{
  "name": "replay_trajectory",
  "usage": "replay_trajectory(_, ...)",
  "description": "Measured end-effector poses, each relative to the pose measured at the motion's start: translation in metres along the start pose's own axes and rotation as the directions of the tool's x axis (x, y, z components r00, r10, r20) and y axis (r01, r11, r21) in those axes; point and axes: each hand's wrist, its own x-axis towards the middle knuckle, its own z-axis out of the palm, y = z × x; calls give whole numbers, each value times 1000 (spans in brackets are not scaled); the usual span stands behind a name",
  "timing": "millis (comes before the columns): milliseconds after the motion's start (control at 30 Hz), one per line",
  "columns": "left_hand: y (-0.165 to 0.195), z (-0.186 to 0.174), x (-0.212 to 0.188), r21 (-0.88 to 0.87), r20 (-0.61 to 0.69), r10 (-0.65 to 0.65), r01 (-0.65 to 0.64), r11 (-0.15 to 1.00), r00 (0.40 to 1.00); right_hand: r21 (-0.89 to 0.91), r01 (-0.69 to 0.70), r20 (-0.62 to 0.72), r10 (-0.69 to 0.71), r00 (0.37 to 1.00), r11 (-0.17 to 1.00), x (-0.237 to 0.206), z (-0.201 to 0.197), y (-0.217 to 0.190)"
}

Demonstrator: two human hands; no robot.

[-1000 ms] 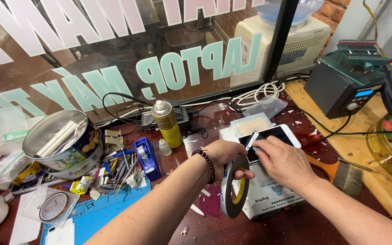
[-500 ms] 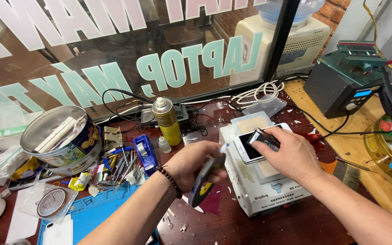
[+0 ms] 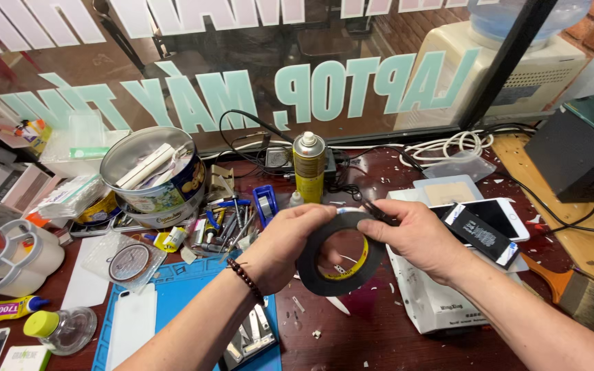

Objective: The person reassembles a white smartphone by connecting internal ribbon cables, aligning and closing the display assembly, and then preparing a new battery by applying and trimming adhesive tape. The phone is placed on a workbench with various tools and parts nearby.

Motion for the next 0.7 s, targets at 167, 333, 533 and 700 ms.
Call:
replay_trajectory(167,-8,-62,1,33,-14,-220,220,975,975,-281,8,-7,-10,1000,960,15,57,-11)
replay_trajectory(333,1,-196,-2,257,-159,-181,217,942,971,-400,-130,-170,66,983,907,34,89,-7)
replay_trajectory(533,-16,-316,7,571,-388,-185,393,721,903,-265,68,-124,-104,987,962,33,109,6)
replay_trajectory(700,-11,-310,26,952,-290,116,274,137,950,-163,-297,-315,235,919,941,21,112,-10)
